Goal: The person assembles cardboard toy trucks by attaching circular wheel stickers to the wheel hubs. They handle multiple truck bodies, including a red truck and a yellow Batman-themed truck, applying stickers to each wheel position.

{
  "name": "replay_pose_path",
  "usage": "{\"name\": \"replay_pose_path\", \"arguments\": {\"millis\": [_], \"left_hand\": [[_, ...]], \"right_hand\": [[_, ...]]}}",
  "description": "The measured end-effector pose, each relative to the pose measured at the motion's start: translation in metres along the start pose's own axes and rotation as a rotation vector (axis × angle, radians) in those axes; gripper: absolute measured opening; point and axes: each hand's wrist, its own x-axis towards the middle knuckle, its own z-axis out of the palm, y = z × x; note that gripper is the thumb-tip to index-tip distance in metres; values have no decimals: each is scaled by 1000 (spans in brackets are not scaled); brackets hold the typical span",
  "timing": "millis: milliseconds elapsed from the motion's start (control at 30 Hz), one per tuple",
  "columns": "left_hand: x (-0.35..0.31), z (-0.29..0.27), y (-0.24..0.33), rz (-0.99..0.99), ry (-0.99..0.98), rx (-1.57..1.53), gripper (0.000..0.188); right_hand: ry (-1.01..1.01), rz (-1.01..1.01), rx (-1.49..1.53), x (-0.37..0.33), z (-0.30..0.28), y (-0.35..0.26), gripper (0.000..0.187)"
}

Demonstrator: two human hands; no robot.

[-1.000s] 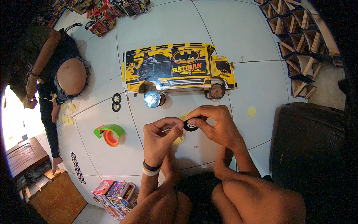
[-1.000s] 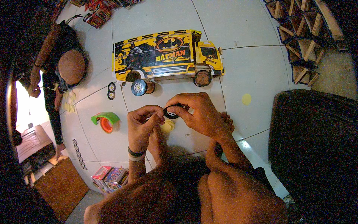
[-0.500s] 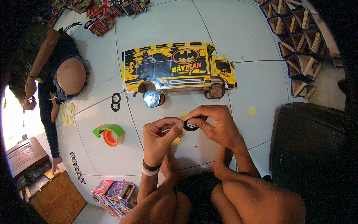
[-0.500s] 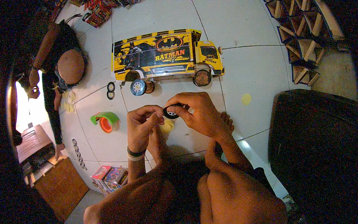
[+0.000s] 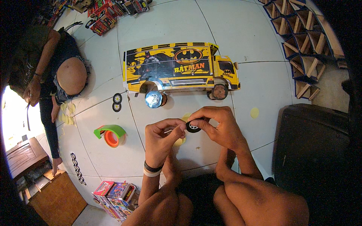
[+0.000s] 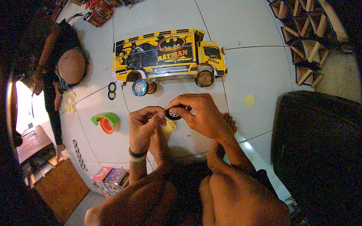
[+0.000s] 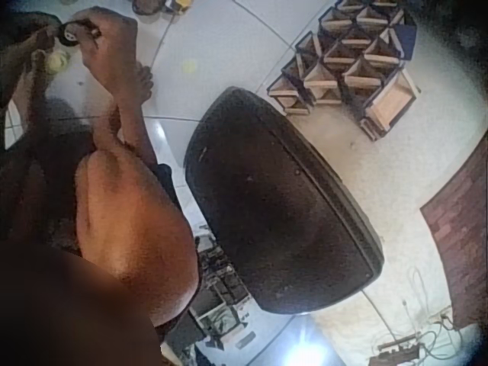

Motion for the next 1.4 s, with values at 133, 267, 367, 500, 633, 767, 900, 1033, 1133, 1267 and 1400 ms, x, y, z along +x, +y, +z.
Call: {"name": "replay_pose_path", "arguments": {"millis": [133, 267, 367, 500, 633, 767, 900, 1033, 1133, 1267, 1400], "left_hand": [[0, 0, 1, -36, 7, 12, 16], [1, 0, 0, -31, 3, 18, 16], [2, -1, -1, -24, -2, 25, 16], [2, -2, -1, -42, -8, 41, 16], [1, -1, -1, -34, -2, 58, 16], [1, 3, -2, 26, 53, 213, 16], [2, 9, -3, 114, 114, 396, 16], [2, 10, -2, 116, 119, 425, 16], [0, 5, -1, 20, 83, 228, 17], [0, -1, -1, 13, 41, 111, 18], [0, -4, -2, -17, 22, 126, 21]], "right_hand": [[2, -8, -13, 0, 0, 0, 15], [-4, 9, 4, 0, 0, 1, 15], [-2, 15, 5, -1, 0, 1, 16], [3, 6, -1, -1, 0, 1, 15], [-11, -11, -4, -1, 0, 2, 15], [11, -124, -203, -1, 3, 3, 14], [32, -171, -340, -4, 10, 3, 13], [47, -166, -338, -3, 11, 2, 13], [41, -77, -202, -1, 7, 2, 14], [33, 19, -54, -2, 5, 2, 15], [23, 17, -32, -3, 6, 2, 15]]}}
